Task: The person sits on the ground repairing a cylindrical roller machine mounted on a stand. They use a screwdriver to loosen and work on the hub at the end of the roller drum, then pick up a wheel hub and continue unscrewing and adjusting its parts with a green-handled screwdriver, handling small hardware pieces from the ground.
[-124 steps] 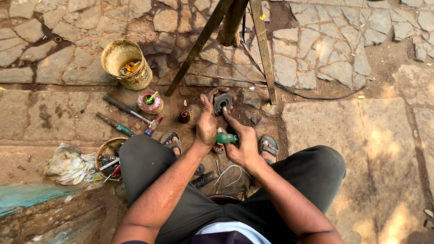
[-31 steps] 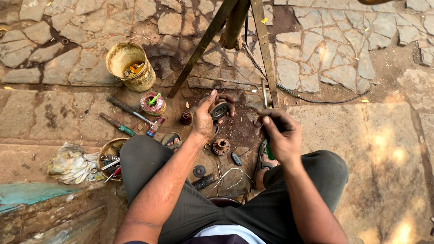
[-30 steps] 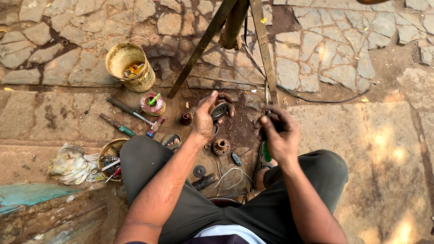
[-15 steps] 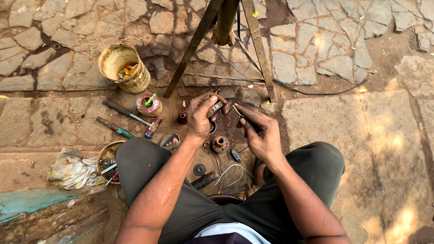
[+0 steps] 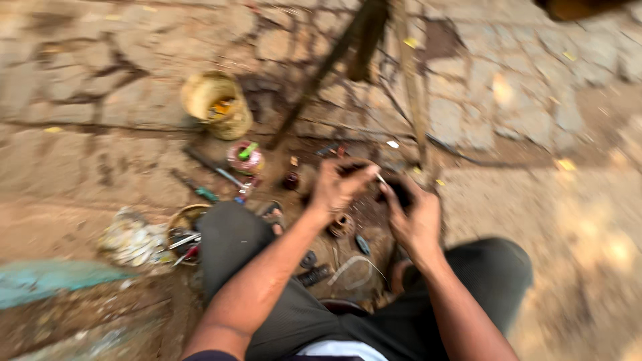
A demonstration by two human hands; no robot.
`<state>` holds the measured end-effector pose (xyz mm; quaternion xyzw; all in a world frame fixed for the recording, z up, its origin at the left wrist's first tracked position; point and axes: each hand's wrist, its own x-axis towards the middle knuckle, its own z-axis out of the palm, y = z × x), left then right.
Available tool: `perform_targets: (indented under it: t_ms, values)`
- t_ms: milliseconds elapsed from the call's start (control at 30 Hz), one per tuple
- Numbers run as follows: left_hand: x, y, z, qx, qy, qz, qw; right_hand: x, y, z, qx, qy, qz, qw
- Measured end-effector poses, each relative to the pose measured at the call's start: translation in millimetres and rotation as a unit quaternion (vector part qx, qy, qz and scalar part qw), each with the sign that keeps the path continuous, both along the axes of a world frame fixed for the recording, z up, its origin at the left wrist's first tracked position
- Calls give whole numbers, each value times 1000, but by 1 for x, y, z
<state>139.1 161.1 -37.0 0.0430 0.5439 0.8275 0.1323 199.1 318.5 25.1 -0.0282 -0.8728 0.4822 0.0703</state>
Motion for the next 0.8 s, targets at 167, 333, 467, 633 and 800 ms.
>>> perform_targets:
  t_ms: [167, 333, 467, 633, 800]
  values:
    - [-21, -9, 10, -32, -73, 90, 993, -1, 1, 2, 46, -29, -4, 999]
    - [-26, -20, 8, 111, -65, 142, 982, -3, 4, -2, -98, 25, -10, 995]
    - [-7, -7, 2, 252, -82, 40, 963, -1, -6, -1, 20, 93, 6, 995]
    - [-1, 2, -1, 241, -34, 38, 969, 7, -19, 11, 89, 50, -21, 995]
    - [4, 0, -2, 137, 58, 50, 988, 8, -18, 18, 153, 72, 44, 985]
